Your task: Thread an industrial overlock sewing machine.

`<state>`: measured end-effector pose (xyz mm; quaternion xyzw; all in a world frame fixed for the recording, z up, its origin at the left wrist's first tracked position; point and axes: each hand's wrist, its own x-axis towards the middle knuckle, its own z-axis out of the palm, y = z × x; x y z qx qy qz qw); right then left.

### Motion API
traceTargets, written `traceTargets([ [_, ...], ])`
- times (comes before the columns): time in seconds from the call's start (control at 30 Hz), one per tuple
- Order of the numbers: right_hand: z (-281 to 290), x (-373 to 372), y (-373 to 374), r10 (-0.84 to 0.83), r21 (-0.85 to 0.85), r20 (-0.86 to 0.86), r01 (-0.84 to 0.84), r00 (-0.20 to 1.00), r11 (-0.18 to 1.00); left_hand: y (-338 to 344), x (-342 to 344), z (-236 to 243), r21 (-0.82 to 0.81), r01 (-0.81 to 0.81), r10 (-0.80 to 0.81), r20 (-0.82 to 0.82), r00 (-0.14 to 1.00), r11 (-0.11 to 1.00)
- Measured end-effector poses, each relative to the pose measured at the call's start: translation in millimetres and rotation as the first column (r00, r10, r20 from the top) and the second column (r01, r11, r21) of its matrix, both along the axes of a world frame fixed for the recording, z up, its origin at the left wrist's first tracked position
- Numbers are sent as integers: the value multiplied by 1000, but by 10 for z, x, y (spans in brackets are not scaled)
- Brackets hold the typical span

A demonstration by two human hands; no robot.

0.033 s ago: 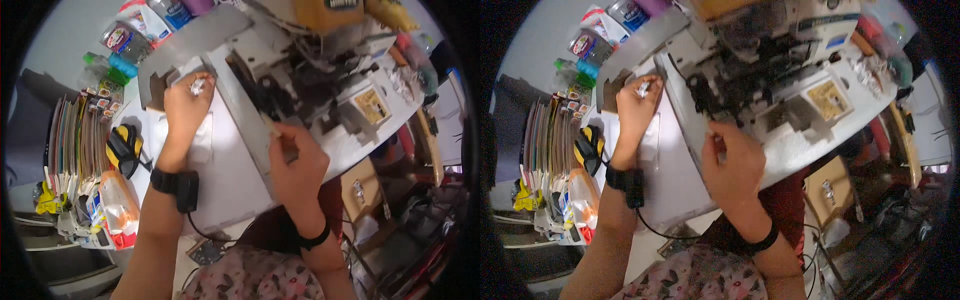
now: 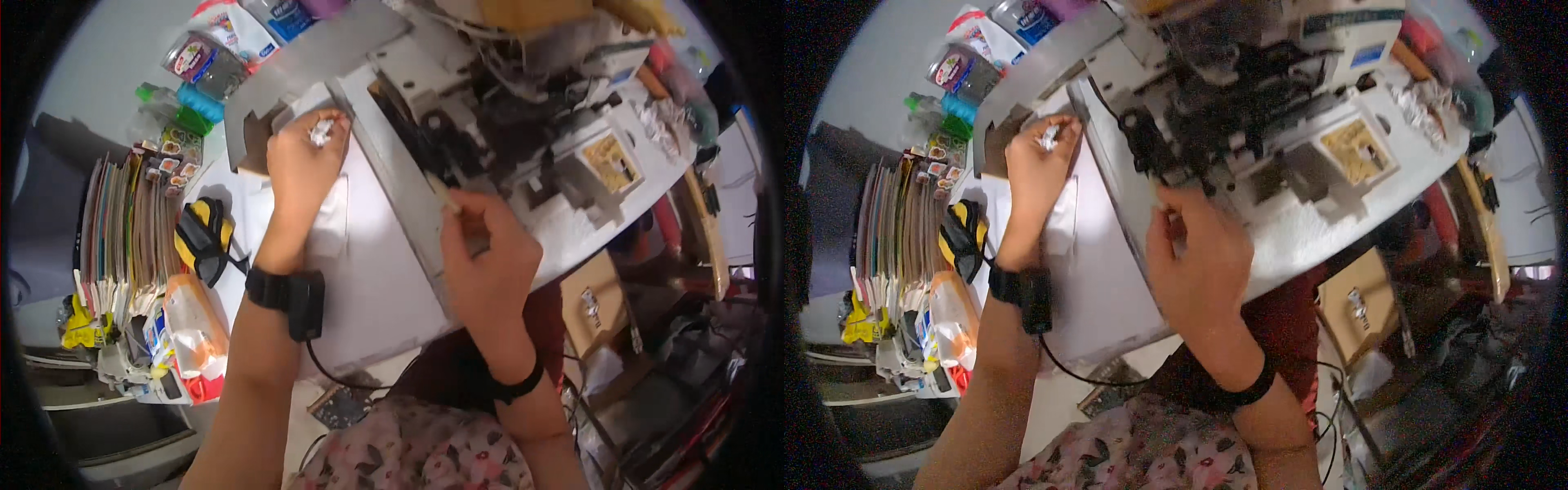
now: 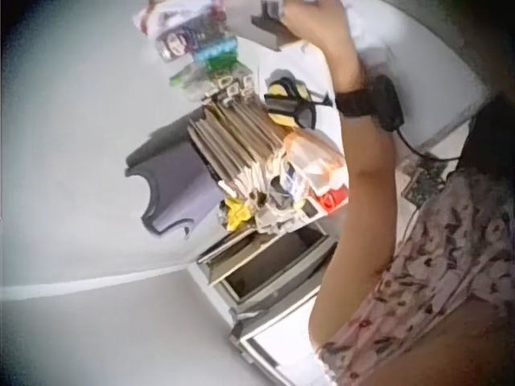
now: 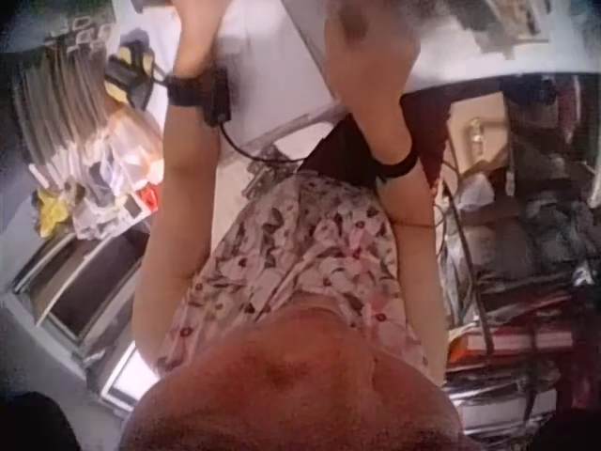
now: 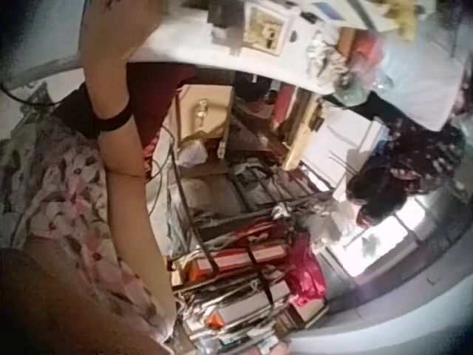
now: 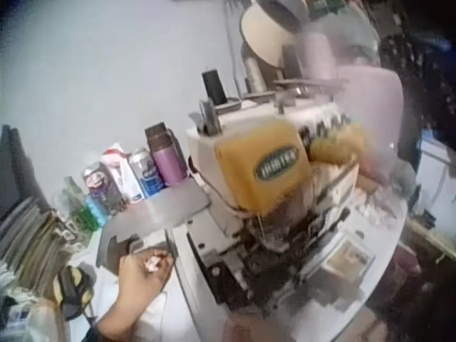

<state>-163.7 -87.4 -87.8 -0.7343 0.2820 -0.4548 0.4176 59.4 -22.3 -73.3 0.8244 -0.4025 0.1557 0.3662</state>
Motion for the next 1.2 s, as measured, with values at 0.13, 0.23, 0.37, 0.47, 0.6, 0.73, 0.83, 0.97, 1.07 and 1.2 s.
traceTargets([
  [0.13, -11, -10, 20, -15, 12, 34, 15, 999, 1000, 1, -74, 114, 126, -78, 79, 0, 997, 989],
  [0.23, -72, 5, -6, -56, -92, 66, 62, 996, 994, -3, -30, 69, 104, -79, 74, 51, 996, 991],
  [0.37, -98, 6, 5, -80, -136, 50, 86, 996, 987, 18, 43, 54, 84, -62, 57, 59, 997, 995],
  [0.47, -118, 5, 5, -83, -159, 52, 91, 995, 983, 40, 37, 31, 93, -65, 60, 56, 997, 993],
  [0.6, -87, 2, 11, -98, -167, 3, 97, 995, 981, 53, 175, -15, 73, -20, 9, 159, 987, 997],
  [0.73, -154, 8, -32, -135, -237, 40, 141, 990, 961, 10, 31, 42, 159, -111, 90, 129, 987, 981],
  [0.83, -137, 20, 14, -144, -229, 49, 152, 988, 961, 72, 102, 16, 105, -80, 63, 157, 986, 991],
  [0.97, -164, 31, -1, -182, -272, 16, 179, 983, 946, 62, 118, 9, 101, -83, 69, 133, 989, 991],
  [1.07, -170, 37, -18, -166, -265, 51, 174, 985, 948, 47, 99, 21, 115, -76, 61, 130, 990, 990],
  [1.2, -174, 51, 5, -168, -236, 17, 167, 986, 957, 48, 87, 10, 123, -92, 76, 129, 989, 988],
])
